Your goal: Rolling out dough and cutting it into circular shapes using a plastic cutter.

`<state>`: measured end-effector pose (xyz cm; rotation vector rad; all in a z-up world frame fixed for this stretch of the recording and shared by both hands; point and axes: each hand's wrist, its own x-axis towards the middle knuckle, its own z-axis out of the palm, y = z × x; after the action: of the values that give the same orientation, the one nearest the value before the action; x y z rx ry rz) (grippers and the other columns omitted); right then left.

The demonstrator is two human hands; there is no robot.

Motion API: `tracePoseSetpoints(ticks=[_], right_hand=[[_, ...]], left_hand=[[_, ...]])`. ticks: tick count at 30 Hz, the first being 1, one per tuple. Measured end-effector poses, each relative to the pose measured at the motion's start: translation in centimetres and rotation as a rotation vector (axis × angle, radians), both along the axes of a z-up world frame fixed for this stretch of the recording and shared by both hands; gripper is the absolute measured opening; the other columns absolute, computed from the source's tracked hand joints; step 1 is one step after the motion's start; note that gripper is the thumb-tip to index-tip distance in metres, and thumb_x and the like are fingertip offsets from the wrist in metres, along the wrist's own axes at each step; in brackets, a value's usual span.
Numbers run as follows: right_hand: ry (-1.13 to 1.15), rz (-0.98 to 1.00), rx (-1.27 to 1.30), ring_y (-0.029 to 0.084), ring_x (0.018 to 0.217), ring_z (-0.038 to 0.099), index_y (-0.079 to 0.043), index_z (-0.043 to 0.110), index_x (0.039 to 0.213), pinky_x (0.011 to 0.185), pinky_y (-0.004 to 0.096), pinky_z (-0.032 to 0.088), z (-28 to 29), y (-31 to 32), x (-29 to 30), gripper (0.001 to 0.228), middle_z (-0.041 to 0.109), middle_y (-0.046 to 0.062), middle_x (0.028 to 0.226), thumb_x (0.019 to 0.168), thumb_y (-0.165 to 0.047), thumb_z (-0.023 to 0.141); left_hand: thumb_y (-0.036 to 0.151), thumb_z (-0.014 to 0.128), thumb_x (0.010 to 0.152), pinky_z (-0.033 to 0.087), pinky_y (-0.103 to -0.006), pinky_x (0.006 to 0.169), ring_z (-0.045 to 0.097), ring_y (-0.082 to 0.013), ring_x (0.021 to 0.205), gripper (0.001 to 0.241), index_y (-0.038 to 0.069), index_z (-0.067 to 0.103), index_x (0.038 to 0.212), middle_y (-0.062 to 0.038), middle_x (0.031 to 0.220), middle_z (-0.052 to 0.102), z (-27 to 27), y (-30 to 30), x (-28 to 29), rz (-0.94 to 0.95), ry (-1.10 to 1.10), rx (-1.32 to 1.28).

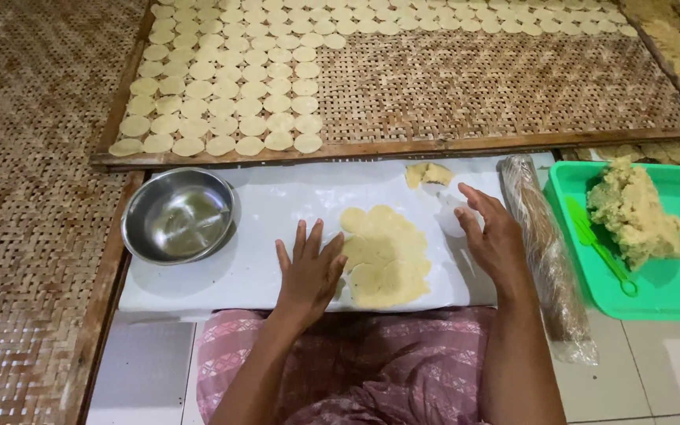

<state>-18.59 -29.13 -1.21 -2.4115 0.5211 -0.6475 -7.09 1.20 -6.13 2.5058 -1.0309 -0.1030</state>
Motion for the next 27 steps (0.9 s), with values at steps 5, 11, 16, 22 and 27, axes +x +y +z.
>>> tracePoseSetpoints(ticks=[5, 11, 16, 22, 27], right_hand=[[-0.011, 0.006, -0.039, 0.03, 0.114, 0.069, -0.017, 0.063, 0.142, 0.095, 0.044, 0.054, -0.2, -0.5, -0.2, 0.043, 0.068, 0.016, 0.132, 0.1, -0.023, 0.065], [-0.035, 0.009, -0.01, 0.029, 0.112, 0.07, -0.017, 0.064, 0.141, 0.093, 0.043, 0.055, 0.5, 0.2, -0.2, 0.042, 0.07, 0.016, 0.129, 0.099, -0.021, 0.066], [-0.043, 0.01, 0.019, 0.028, 0.112, 0.07, -0.016, 0.064, 0.141, 0.094, 0.042, 0.055, 0.0, -0.3, -0.1, 0.042, 0.07, 0.016, 0.128, 0.099, -0.02, 0.066], [-0.029, 0.017, 0.039, 0.028, 0.112, 0.07, -0.015, 0.065, 0.14, 0.094, 0.041, 0.054, 0.4, -0.2, -0.3, 0.041, 0.07, 0.016, 0.129, 0.099, -0.019, 0.066], [-0.015, 0.023, 0.018, 0.028, 0.11, 0.071, -0.014, 0.065, 0.139, 0.094, 0.04, 0.054, 0.3, -0.3, -0.2, 0.039, 0.07, 0.015, 0.127, 0.1, -0.019, 0.066]], left_hand=[[0.04, 0.04, 0.107, 0.004, -0.0705, 0.118, 0.01, -0.039, 0.156, 0.048, 0.014, 0.054, 0.146, -0.017, 0.164, 0.027, 0.4, 1.3, -1.0, 0.029, 0.061, -0.111], [0.023, 0.056, 0.102, 0.009, -0.0691, 0.12, 0.022, -0.0391, 0.155, 0.026, 0.012, 0.07, 0.12, -0.015, 0.157, 0.039, 0.3, 0.8, -0.9, 0.13, -0.031, -0.297], [0.018, 0.066, 0.095, 0.014, -0.07, 0.12, 0.028, -0.0396, 0.152, 0.012, 0.011, 0.071, 0.103, -0.014, 0.152, 0.044, -0.3, -1.2, 0.7, 0.175, -0.153, -0.276], [0.015, 0.069, 0.094, 0.017, -0.0706, 0.119, 0.032, -0.0405, 0.15, 0.009, 0.009, 0.071, 0.1, -0.015, 0.149, 0.047, -0.4, -1.3, 0.1, 0.145, -0.221, -0.264], [0.011, 0.067, 0.095, 0.019, -0.0632, 0.124, 0.037, -0.0372, 0.151, 0.015, 0.007, 0.073, 0.108, -0.015, 0.144, 0.054, -2.3, 0.4, -1.9, 0.053, -0.101, -0.444]])
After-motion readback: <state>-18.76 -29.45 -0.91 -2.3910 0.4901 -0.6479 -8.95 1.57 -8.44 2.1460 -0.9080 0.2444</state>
